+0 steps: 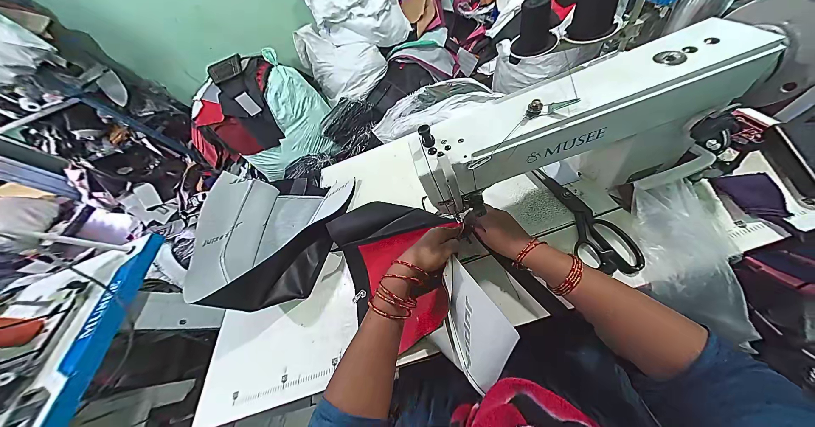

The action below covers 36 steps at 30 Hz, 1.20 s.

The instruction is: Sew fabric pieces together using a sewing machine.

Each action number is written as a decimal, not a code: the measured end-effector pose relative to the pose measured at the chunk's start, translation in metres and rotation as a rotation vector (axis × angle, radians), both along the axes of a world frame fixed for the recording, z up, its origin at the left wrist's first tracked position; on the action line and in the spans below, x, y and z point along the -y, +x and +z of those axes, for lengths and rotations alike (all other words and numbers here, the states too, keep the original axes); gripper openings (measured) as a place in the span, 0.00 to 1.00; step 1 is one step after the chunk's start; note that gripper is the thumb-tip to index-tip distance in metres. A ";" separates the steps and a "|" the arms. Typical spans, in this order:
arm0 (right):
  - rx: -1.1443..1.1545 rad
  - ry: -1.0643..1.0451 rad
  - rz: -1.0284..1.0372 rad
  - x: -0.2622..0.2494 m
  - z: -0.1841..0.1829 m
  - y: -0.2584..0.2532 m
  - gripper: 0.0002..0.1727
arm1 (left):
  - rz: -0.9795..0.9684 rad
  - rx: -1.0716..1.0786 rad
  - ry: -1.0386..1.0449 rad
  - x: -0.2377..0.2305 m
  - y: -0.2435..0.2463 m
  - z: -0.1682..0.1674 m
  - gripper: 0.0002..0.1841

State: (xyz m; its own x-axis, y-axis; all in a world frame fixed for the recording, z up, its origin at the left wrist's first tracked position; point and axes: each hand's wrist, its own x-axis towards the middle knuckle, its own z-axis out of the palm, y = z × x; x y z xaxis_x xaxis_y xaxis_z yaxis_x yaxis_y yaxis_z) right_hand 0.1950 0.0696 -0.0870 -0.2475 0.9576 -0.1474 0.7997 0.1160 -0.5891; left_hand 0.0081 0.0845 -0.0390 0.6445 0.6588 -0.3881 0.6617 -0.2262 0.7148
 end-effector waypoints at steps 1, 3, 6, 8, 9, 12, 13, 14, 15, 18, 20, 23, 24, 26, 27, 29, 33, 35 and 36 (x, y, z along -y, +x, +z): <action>0.015 0.001 0.018 0.000 0.000 0.001 0.18 | 0.007 0.018 -0.022 -0.003 -0.003 0.000 0.21; 0.034 -0.004 0.035 0.001 0.000 0.000 0.19 | 0.027 0.060 -0.049 -0.007 -0.009 -0.003 0.21; 0.049 -0.048 0.034 0.001 0.001 -0.004 0.21 | 0.067 0.109 -0.075 -0.009 -0.013 -0.001 0.21; 0.060 -0.100 0.047 0.003 0.007 -0.006 0.22 | 0.089 0.089 -0.100 -0.011 -0.015 0.000 0.21; 0.063 -0.116 0.069 0.004 0.009 -0.006 0.21 | 0.106 0.093 -0.108 -0.012 -0.015 -0.001 0.21; 0.046 -0.097 0.129 0.012 0.008 -0.010 0.19 | 0.164 0.136 -0.140 -0.012 -0.017 -0.002 0.21; 0.031 -0.092 0.124 0.015 0.007 -0.012 0.19 | 0.172 0.141 -0.143 -0.012 -0.017 -0.003 0.21; 0.007 -0.083 0.109 0.016 0.007 -0.013 0.19 | 0.174 0.137 -0.139 -0.011 -0.015 -0.004 0.21; -0.029 -0.070 0.078 0.018 0.006 -0.014 0.20 | 0.169 0.124 -0.118 -0.008 -0.012 -0.005 0.20; -0.149 -0.050 -0.058 0.021 0.003 -0.015 0.19 | 0.135 0.060 0.041 0.009 0.004 -0.010 0.21; -0.189 -0.074 -0.124 0.021 0.005 -0.015 0.18 | 0.151 0.017 0.105 0.021 0.013 -0.012 0.22; -0.237 -0.112 -0.214 0.020 0.008 -0.015 0.16 | 0.186 -0.046 0.126 0.030 0.020 -0.013 0.25; -0.253 -0.131 -0.249 0.019 0.008 -0.015 0.16 | 0.194 -0.066 0.126 0.032 0.022 -0.013 0.25; -0.277 -0.168 -0.302 0.016 0.009 -0.014 0.20 | 0.211 -0.103 0.137 0.036 0.027 -0.015 0.25; -0.291 -0.175 -0.318 0.015 0.008 -0.013 0.21 | 0.216 -0.125 0.143 0.038 0.031 -0.015 0.25; -0.290 -0.189 -0.315 0.015 0.008 -0.012 0.21 | 0.224 -0.160 0.153 0.041 0.036 -0.016 0.26; -0.262 -0.172 -0.252 0.016 0.008 -0.013 0.19 | 0.261 -0.203 0.195 0.049 0.044 -0.022 0.26; -0.262 -0.168 -0.238 0.017 0.007 -0.013 0.20 | 0.270 -0.223 0.193 0.050 0.047 -0.022 0.26; -0.260 -0.167 -0.229 0.018 0.007 -0.013 0.20 | 0.273 -0.235 0.191 0.051 0.049 -0.023 0.26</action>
